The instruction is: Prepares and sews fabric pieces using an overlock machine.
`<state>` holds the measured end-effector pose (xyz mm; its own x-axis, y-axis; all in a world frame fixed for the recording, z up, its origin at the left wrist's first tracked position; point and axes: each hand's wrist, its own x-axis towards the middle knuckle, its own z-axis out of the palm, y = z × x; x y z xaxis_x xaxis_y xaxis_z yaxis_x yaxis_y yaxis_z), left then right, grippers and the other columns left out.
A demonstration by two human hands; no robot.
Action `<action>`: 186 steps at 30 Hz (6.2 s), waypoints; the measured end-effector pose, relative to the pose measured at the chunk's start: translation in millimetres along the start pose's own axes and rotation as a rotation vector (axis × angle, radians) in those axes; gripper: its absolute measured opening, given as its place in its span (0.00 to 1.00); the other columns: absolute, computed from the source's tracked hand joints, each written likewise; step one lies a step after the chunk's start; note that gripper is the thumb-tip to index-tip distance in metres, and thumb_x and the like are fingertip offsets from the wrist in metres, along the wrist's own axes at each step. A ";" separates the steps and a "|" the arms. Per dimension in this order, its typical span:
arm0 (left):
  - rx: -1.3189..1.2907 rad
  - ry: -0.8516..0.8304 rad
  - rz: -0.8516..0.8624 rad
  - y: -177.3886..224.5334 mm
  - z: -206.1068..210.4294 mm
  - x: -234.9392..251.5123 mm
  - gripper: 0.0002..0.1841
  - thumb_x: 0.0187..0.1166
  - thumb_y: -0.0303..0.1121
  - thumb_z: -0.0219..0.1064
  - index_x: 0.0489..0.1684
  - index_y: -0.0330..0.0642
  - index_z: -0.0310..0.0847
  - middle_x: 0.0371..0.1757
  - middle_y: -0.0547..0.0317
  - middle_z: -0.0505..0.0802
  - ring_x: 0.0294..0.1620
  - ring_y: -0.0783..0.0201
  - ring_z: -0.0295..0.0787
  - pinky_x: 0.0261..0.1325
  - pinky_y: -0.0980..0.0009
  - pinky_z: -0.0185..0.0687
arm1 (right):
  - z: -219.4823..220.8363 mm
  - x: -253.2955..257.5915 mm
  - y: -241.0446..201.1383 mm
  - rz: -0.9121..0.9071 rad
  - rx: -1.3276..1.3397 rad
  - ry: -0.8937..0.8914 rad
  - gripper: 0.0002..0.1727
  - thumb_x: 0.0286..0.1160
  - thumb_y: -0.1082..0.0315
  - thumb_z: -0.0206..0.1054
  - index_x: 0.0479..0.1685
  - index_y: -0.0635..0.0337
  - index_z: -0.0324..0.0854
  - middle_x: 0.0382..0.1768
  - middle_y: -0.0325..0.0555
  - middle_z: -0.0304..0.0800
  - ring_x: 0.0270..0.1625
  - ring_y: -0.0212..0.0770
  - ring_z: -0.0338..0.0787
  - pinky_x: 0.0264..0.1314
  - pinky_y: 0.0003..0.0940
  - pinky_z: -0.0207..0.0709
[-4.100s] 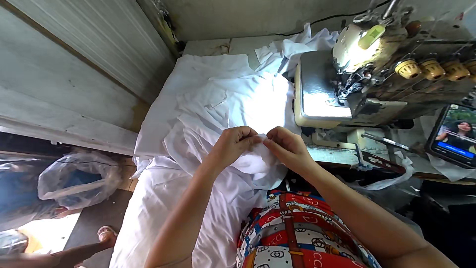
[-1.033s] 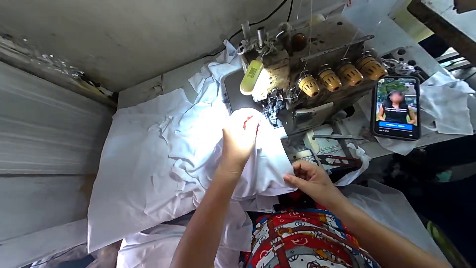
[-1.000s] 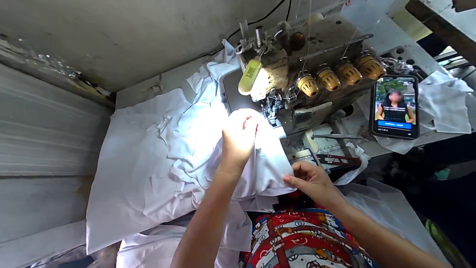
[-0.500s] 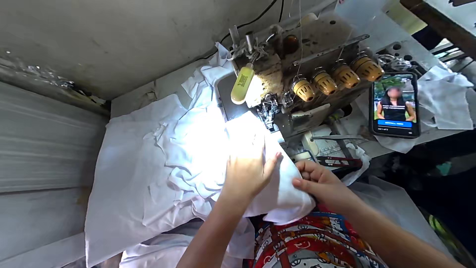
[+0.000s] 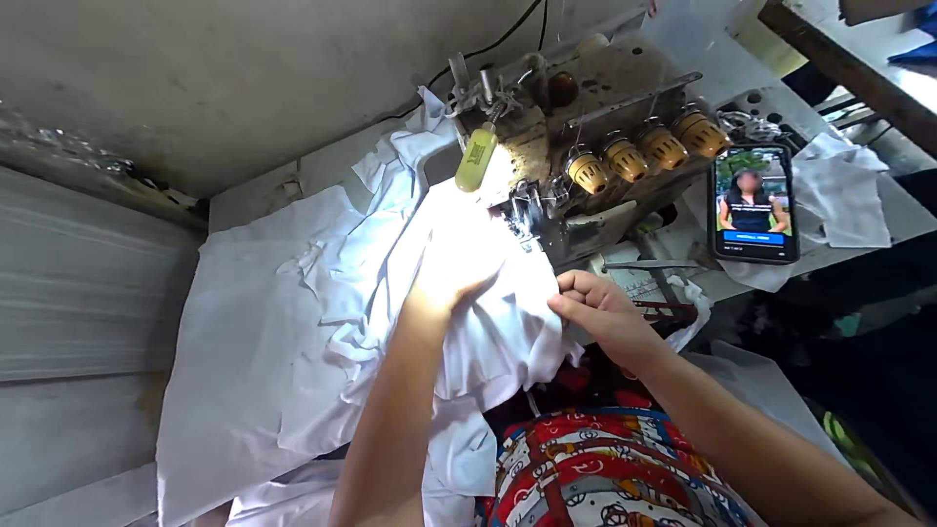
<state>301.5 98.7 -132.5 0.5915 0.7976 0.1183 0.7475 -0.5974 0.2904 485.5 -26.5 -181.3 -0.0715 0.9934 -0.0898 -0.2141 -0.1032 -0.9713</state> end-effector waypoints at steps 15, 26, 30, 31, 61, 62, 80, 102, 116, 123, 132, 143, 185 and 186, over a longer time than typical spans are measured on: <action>-1.175 0.033 -0.193 81.6 78.2 -183.5 0.19 0.74 0.45 0.76 0.50 0.39 0.87 0.47 0.65 0.93 0.52 0.78 0.88 0.60 0.74 0.85 | -22.4 -91.7 50.4 -0.135 -0.364 -0.205 0.12 0.76 0.58 0.71 0.43 0.59 0.90 0.42 0.35 0.92 0.52 0.22 0.88 0.60 0.22 0.81; -1.793 0.051 -0.202 115.0 71.6 -219.1 0.10 0.75 0.32 0.75 0.47 0.61 0.85 0.48 0.77 0.94 0.48 0.81 0.90 0.52 0.78 0.87 | -2.9 -128.9 30.2 -0.144 -0.002 -0.298 0.07 0.74 0.65 0.74 0.42 0.55 0.84 0.43 0.28 0.90 0.47 0.20 0.88 0.53 0.21 0.86; -1.515 0.262 0.120 118.5 54.3 -223.3 0.07 0.81 0.35 0.70 0.51 0.59 0.85 0.51 0.80 0.90 0.56 0.85 0.83 0.61 0.85 0.78 | 2.8 -141.9 25.8 0.073 0.203 -0.260 0.08 0.76 0.71 0.71 0.48 0.50 0.80 0.41 0.26 0.94 0.42 0.23 0.93 0.48 0.22 0.88; -1.390 0.274 0.180 116.9 45.2 -223.6 0.04 0.81 0.36 0.70 0.47 0.55 0.85 0.48 0.78 0.89 0.55 0.85 0.82 0.60 0.86 0.76 | 3.5 -143.4 24.6 0.130 0.209 -0.275 0.08 0.77 0.72 0.70 0.49 0.51 0.80 0.40 0.26 0.94 0.41 0.23 0.93 0.47 0.22 0.88; -0.783 0.351 0.469 129.5 67.7 -209.2 0.10 0.89 0.33 0.60 0.42 0.40 0.85 0.41 0.56 0.93 0.44 0.68 0.89 0.53 0.77 0.82 | 11.8 -47.7 -2.3 0.089 0.077 -0.245 0.22 0.77 0.52 0.69 0.64 0.50 0.71 0.44 0.31 0.92 0.42 0.26 0.93 0.45 0.25 0.89; -0.715 0.305 0.486 126.1 71.5 -206.6 0.09 0.87 0.32 0.62 0.42 0.39 0.87 0.40 0.56 0.95 0.42 0.67 0.91 0.51 0.77 0.83 | 13.8 -36.3 -2.9 0.045 0.045 -0.181 0.16 0.82 0.61 0.64 0.62 0.53 0.71 0.41 0.35 0.91 0.38 0.28 0.93 0.41 0.26 0.89; -0.150 0.214 0.544 59.3 31.2 -104.3 0.11 0.79 0.22 0.62 0.37 0.45 0.93 0.35 0.58 0.95 0.31 0.61 0.87 0.32 0.71 0.78 | -3.9 -9.4 6.7 -0.039 0.015 -0.086 0.09 0.76 0.72 0.67 0.51 0.59 0.78 0.31 0.29 0.91 0.31 0.23 0.89 0.36 0.20 0.85; -0.096 0.329 0.422 -3.6 19.3 -31.6 0.12 0.73 0.33 0.65 0.42 0.42 0.96 0.43 0.53 0.97 0.39 0.55 0.96 0.38 0.54 0.88 | -16.4 26.7 -1.4 -0.549 -0.712 0.042 0.15 0.85 0.68 0.60 0.54 0.67 0.90 0.42 0.43 0.96 0.36 0.22 0.91 0.41 0.19 0.86; 0.034 0.304 -0.117 -33.5 11.9 -41.1 0.17 0.82 0.35 0.60 0.59 0.32 0.86 0.64 0.38 0.90 0.67 0.41 0.86 0.71 0.45 0.77 | 0.1 12.8 -5.8 -0.640 -0.708 -0.194 0.13 0.86 0.67 0.62 0.53 0.65 0.90 0.41 0.46 0.95 0.38 0.25 0.90 0.46 0.19 0.84; -0.020 0.374 -0.120 39.9 6.1 -115.2 0.15 0.83 0.38 0.61 0.34 0.41 0.92 0.31 0.52 0.93 0.39 0.46 0.92 0.40 0.50 0.86 | 11.5 9.6 -0.2 -0.764 -0.767 -0.329 0.19 0.91 0.67 0.54 0.74 0.61 0.79 0.71 0.56 0.85 0.50 0.33 0.92 0.52 0.24 0.85; -0.101 0.247 -0.103 22.3 -15.5 -51.8 0.14 0.86 0.35 0.62 0.50 0.36 0.92 0.53 0.40 0.94 0.60 0.40 0.90 0.66 0.42 0.78 | -40.9 22.2 -25.4 -0.646 -1.000 0.035 0.17 0.87 0.61 0.58 0.45 0.64 0.89 0.39 0.49 0.92 0.42 0.33 0.89 0.50 0.26 0.82; -0.089 0.049 -0.048 -13.8 -27.9 -11.9 0.13 0.89 0.31 0.54 0.49 0.31 0.82 0.45 0.38 0.90 0.52 0.41 0.90 0.56 0.44 0.83 | -2.3 -49.5 2.5 -0.283 -0.502 -0.235 0.12 0.87 0.65 0.56 0.48 0.63 0.82 0.28 0.34 0.82 0.22 0.17 0.74 0.24 0.14 0.72; -0.219 0.305 -0.087 -1.0 -15.9 -56.4 0.09 0.82 0.27 0.61 0.39 0.37 0.88 0.30 0.51 0.89 0.32 0.58 0.86 0.41 0.60 0.82 | -103.9 -48.5 -7.6 -0.011 -1.203 0.037 0.13 0.81 0.73 0.65 0.57 0.70 0.88 0.52 0.71 0.88 0.57 0.70 0.87 0.63 0.67 0.77; -0.226 0.299 -0.091 -0.4 -16.3 -56.3 0.08 0.83 0.27 0.62 0.39 0.36 0.88 0.30 0.51 0.89 0.33 0.58 0.87 0.41 0.59 0.82 | -103.6 -49.0 -12.0 -0.039 -1.187 0.062 0.14 0.84 0.72 0.62 0.57 0.71 0.87 0.52 0.71 0.87 0.56 0.69 0.88 0.62 0.67 0.78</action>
<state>262.9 55.4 -123.8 0.3863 0.8556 0.3444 0.6875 -0.5161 0.5109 592.5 -68.7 -188.0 -0.0304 0.9989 -0.0346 0.8237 0.0054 -0.5671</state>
